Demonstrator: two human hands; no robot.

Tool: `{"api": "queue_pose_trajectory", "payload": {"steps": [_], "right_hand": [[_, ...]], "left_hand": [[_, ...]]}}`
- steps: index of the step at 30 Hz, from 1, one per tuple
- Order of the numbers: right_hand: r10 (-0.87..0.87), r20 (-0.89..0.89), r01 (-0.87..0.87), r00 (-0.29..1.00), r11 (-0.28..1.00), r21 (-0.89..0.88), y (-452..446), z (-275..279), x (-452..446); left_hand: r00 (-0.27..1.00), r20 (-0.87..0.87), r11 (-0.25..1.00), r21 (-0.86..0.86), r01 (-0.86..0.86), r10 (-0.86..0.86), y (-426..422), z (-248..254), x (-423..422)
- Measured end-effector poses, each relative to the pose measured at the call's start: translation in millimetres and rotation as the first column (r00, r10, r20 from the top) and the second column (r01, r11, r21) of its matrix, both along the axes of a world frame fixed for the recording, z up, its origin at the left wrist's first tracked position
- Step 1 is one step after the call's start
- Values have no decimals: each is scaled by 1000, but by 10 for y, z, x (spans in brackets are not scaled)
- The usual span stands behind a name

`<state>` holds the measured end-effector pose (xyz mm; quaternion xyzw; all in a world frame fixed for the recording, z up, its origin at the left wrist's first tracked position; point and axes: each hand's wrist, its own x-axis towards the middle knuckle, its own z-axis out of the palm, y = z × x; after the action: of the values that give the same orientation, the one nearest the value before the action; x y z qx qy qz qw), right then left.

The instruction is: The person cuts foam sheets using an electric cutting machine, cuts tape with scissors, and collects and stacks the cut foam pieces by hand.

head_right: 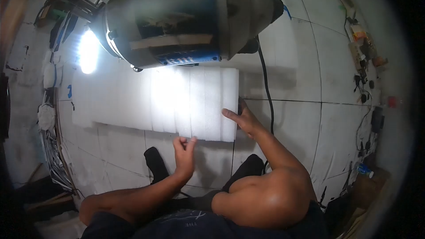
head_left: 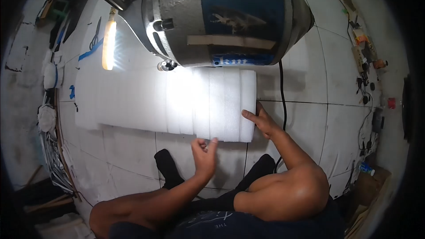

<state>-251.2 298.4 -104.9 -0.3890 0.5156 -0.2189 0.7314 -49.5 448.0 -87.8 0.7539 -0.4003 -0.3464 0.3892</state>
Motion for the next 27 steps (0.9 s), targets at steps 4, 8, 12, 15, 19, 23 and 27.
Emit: {"api": "queue_pose_trajectory", "payload": {"steps": [4, 8, 12, 15, 19, 23, 27], "right_hand": [[1, 31, -2, 1000, 998, 59, -31, 116, 7], [-18, 59, 16, 998, 999, 40, -13, 148, -25], [-31, 88, 23, 996, 996, 86, -39, 85, -32], [-27, 98, 20, 995, 997, 71, -59, 94, -79], [-26, 64, 24, 998, 999, 37, -64, 62, -244], [-11, 105, 1, 994, 996, 90, -97, 80, -373], [14, 76, -22, 997, 995, 101, -109, 20, -492]], "left_hand": [[732, -568, 914, 356, -194, 377, 48, -420, 337], [383, -878, 958, 271, -93, 286, -146, -367, 311], [374, -886, 962, 238, -137, 273, -195, -482, 213], [505, -817, 959, 262, -105, 278, -149, -521, 123], [631, -741, 940, 336, 52, 230, -17, -706, 147], [716, -697, 924, 304, 234, 48, -27, -663, 302], [496, -853, 928, 39, 370, -161, -136, -571, 539]]}}
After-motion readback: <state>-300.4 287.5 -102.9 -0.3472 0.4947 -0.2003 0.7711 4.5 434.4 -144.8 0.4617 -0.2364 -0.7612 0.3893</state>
